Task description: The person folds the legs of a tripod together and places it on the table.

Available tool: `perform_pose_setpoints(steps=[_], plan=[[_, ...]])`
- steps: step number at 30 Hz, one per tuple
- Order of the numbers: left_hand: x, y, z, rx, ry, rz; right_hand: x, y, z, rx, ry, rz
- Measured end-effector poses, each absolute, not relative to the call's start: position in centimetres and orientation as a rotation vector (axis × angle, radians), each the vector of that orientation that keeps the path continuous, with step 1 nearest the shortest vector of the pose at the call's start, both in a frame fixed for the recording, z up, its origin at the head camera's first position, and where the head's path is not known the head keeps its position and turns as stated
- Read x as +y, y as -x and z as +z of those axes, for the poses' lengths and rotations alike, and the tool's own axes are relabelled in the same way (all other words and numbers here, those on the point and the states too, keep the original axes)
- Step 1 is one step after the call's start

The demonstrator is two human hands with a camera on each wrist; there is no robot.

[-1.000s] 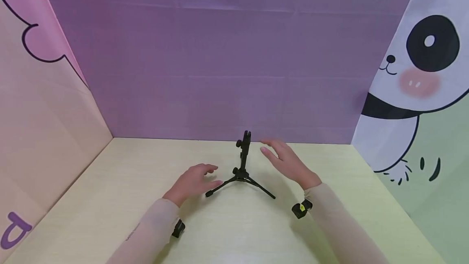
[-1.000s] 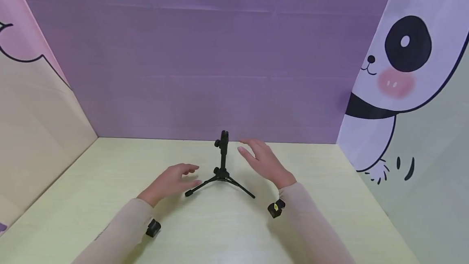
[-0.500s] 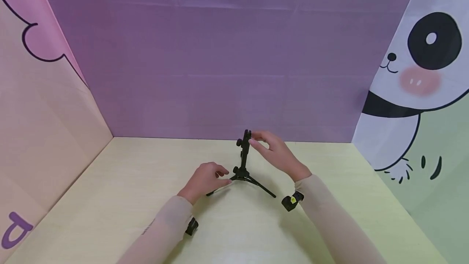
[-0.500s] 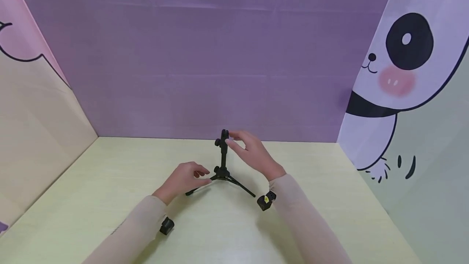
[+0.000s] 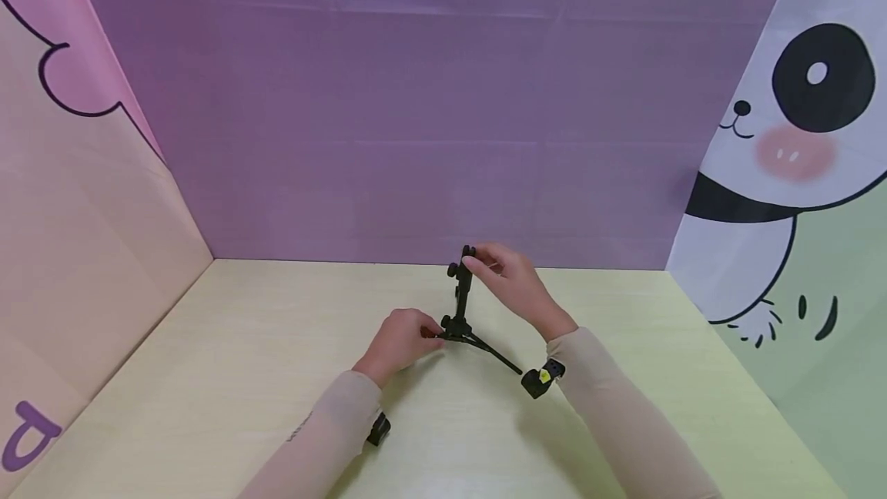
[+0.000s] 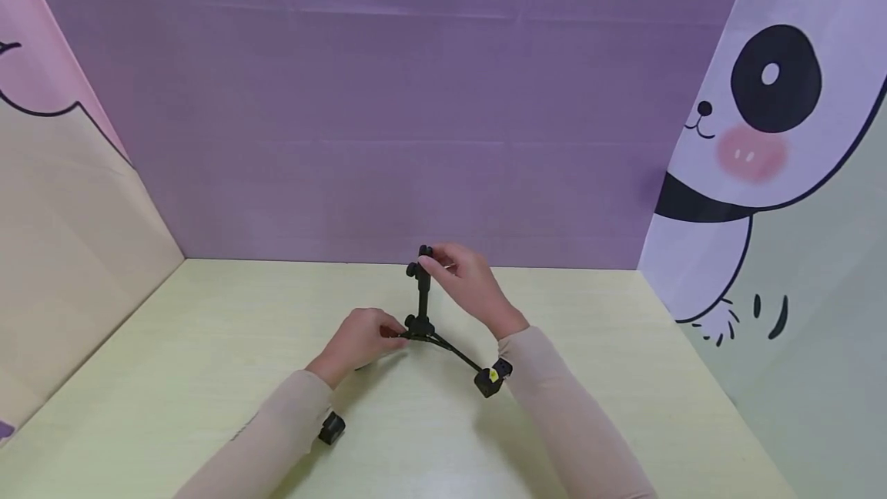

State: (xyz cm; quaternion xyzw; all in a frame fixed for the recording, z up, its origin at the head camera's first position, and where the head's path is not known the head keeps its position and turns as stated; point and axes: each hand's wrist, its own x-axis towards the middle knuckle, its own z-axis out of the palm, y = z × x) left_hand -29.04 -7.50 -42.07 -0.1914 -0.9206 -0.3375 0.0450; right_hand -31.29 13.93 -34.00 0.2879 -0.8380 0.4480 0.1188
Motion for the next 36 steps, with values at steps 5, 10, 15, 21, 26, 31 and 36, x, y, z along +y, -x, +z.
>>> perform_pose_setpoints(steps=[5, 10, 15, 21, 26, 31, 36], plan=[[-7.1, 28.9, -41.9, -2.833, 0.553, -1.005, 13.9, 31.3, -34.2, -2.414, -0.832, 1.374], [-6.9, 28.8, -41.9, -2.813, 0.574, -0.945, 13.8, 31.3, -34.2, -2.415, -0.817, 1.385], [-6.7, 28.8, -41.9, -2.796, 0.586, -0.879, 13.8, 31.3, -33.9, -2.433, -0.795, 1.337], [-6.4, 28.6, -41.7, -2.816, 0.554, -0.839, 13.8, 31.4, -33.9, -2.434, -0.792, 1.328], [-6.2, 28.4, -41.6, -2.857, 0.500, -0.843, 13.7, 31.5, -33.9, -2.437, -0.783, 1.334], [-6.1, 28.4, -41.6, -2.869, 0.480, -0.842, 13.6, 31.4, -33.9, -2.444, -0.778, 1.338], [-6.0, 28.3, -41.5, -2.845, 0.487, -0.849, 13.7, 31.4, -33.9, -2.448, -0.779, 1.315]])
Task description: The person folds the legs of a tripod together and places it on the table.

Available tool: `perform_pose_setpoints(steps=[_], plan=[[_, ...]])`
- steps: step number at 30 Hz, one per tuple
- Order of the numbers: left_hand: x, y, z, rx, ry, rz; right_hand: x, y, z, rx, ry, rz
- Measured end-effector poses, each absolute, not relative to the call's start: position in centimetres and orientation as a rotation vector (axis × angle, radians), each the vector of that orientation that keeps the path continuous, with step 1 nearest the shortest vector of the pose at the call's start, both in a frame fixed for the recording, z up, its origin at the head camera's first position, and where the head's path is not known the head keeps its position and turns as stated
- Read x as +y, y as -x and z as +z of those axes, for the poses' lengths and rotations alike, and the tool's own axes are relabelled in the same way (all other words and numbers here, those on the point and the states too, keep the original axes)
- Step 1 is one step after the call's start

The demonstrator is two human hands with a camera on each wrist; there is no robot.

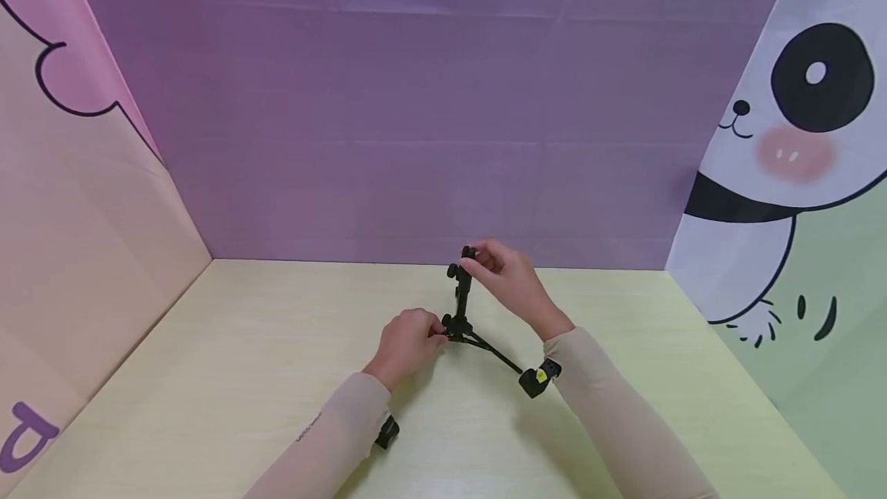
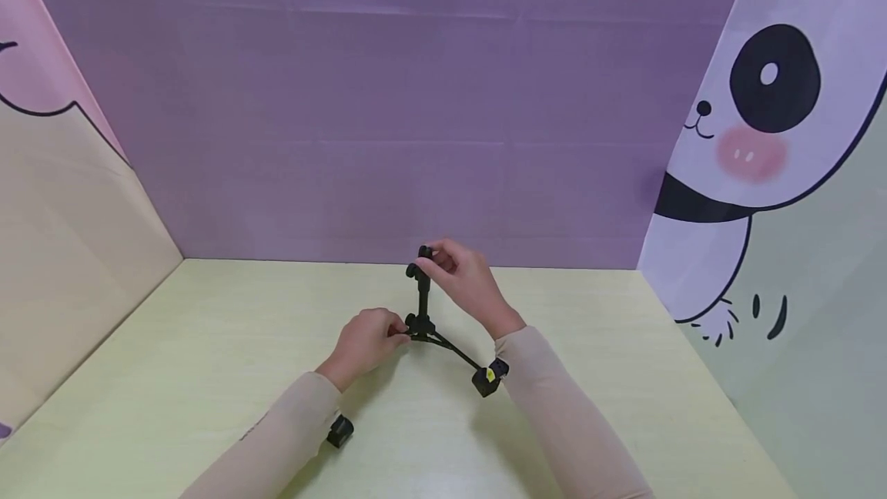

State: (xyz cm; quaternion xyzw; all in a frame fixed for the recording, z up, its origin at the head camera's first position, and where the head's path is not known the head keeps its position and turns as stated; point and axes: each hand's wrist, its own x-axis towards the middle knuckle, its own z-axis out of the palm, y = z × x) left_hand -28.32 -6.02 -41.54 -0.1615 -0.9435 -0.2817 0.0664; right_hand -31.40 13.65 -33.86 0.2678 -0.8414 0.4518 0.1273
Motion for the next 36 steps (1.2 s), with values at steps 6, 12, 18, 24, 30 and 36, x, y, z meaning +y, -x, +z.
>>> perform_pose_setpoints(steps=[6, 12, 18, 24, 30, 36], plan=[[-5.89, 28.22, -41.51, -2.850, 0.479, -0.847, 13.76, 31.37, -33.97, -2.447, -0.779, 1.295], [-5.84, 28.21, -41.49, -2.870, 0.457, -0.849, 13.78, 31.49, -34.04, -2.445, -0.785, 1.293], [-5.81, 28.26, -41.57, -2.861, 0.458, -0.848, 13.74, 31.50, -34.04, -2.441, -0.774, 1.296], [-5.82, 28.31, -41.65, -2.847, 0.458, -0.835, 13.70, 31.41, -33.96, -2.444, -0.766, 1.294], [-5.87, 28.19, -41.67, -2.832, 0.446, -0.834, 13.66, 31.52, -33.99, -2.434, -0.780, 1.284], [-5.81, 28.03, -41.55, -2.804, 0.450, -0.852, 13.55, 31.47, -33.90, -2.425, -0.796, 1.262]])
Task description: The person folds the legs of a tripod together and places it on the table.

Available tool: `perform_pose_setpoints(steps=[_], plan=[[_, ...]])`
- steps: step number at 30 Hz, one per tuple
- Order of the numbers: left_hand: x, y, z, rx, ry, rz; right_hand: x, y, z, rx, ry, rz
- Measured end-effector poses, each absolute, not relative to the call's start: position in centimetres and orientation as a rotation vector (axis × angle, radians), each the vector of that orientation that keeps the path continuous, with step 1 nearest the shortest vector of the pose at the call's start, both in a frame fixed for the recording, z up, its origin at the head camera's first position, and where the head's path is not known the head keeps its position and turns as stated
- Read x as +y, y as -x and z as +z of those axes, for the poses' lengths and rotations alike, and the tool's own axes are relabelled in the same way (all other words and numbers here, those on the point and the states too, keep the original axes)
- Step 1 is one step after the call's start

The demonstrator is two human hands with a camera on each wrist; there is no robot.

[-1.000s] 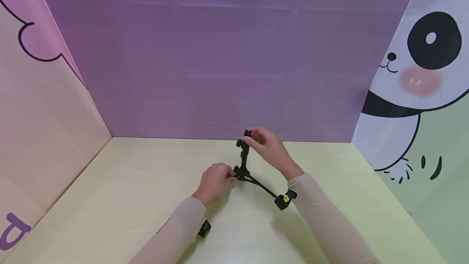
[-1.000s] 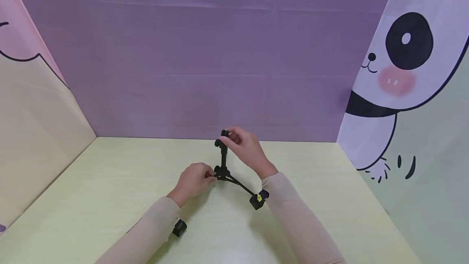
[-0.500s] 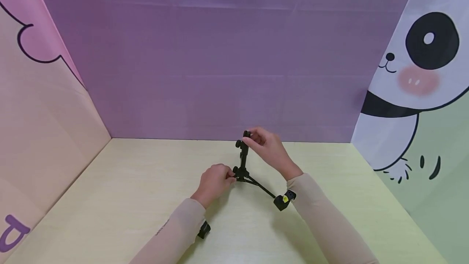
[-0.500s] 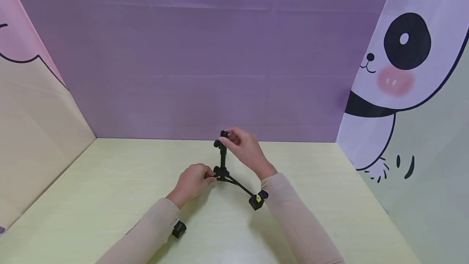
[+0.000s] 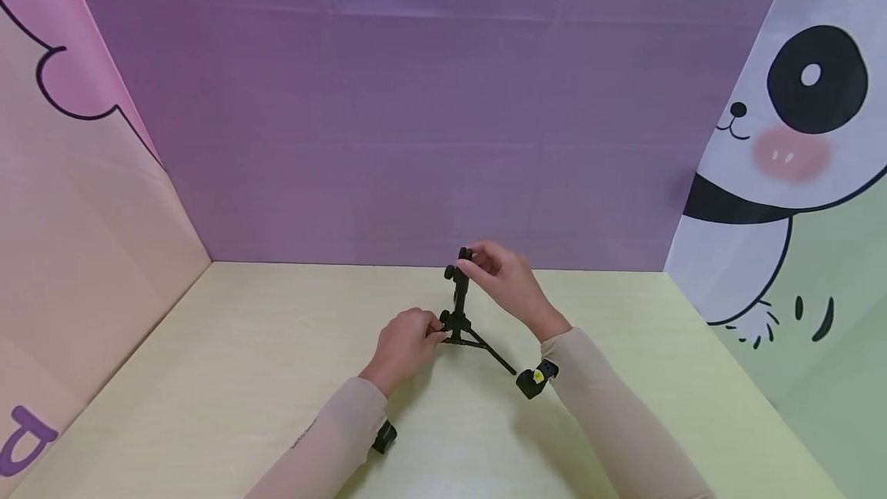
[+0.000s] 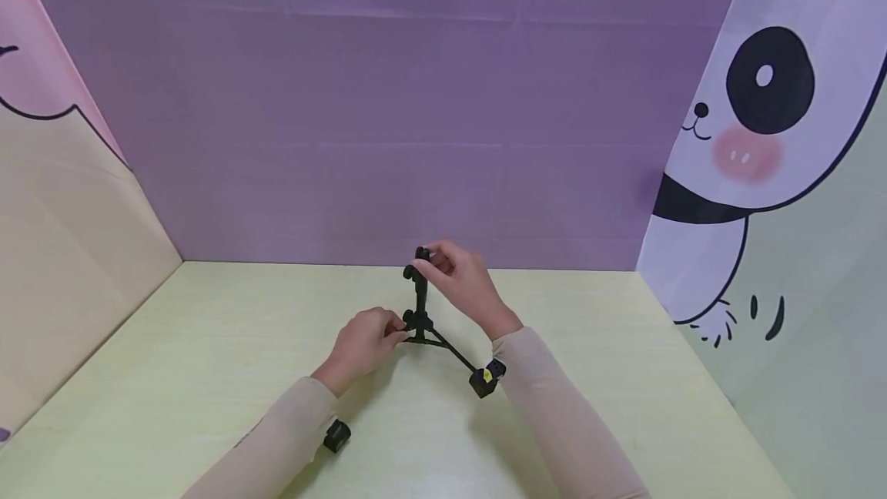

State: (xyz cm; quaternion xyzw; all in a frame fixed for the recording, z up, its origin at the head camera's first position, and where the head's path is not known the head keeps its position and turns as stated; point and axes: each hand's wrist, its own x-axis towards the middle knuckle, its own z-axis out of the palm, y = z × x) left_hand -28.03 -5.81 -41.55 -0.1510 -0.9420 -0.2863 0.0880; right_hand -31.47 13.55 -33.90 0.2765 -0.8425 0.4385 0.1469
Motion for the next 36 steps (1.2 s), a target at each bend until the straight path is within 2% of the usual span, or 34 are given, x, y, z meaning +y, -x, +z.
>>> perform_pose_setpoints(steps=[36], plan=[[-6.03, 27.86, -41.44, -2.698, 0.436, -0.987, 13.21, 31.33, -33.79, -2.437, -0.766, 1.259]])
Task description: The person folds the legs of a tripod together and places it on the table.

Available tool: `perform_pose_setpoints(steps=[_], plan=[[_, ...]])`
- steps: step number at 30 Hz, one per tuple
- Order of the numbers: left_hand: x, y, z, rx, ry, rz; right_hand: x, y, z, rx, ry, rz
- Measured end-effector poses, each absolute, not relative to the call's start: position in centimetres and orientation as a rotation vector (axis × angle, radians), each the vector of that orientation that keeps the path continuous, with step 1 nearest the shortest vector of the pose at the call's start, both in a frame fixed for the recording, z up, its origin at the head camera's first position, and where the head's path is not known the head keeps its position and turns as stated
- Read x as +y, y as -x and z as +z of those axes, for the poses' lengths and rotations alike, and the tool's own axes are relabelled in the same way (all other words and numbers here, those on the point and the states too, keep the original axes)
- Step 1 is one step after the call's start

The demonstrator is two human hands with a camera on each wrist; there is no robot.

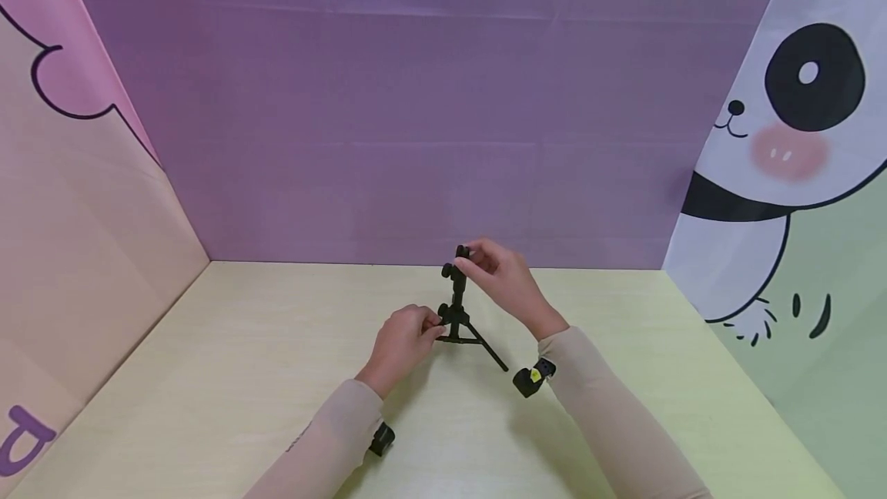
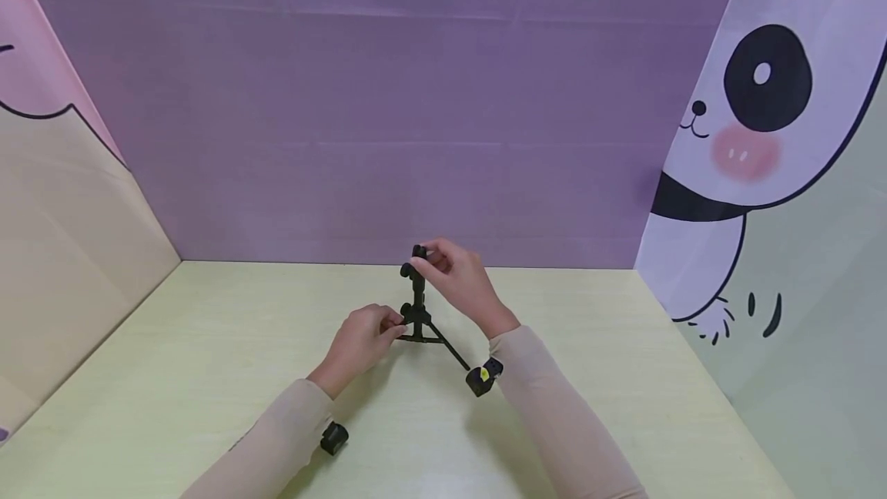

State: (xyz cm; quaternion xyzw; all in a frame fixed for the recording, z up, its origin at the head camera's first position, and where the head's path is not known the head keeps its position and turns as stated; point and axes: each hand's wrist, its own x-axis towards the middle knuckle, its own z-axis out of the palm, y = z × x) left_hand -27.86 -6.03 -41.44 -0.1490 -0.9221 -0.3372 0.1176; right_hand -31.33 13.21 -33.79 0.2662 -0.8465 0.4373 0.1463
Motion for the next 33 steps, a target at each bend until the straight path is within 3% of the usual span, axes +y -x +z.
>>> perform_pose_setpoints(steps=[33], plan=[[-5.98, 27.67, -41.14, -2.590, 0.452, -1.109, 12.99, 31.20, -33.68, -2.418, -0.778, 1.287]])
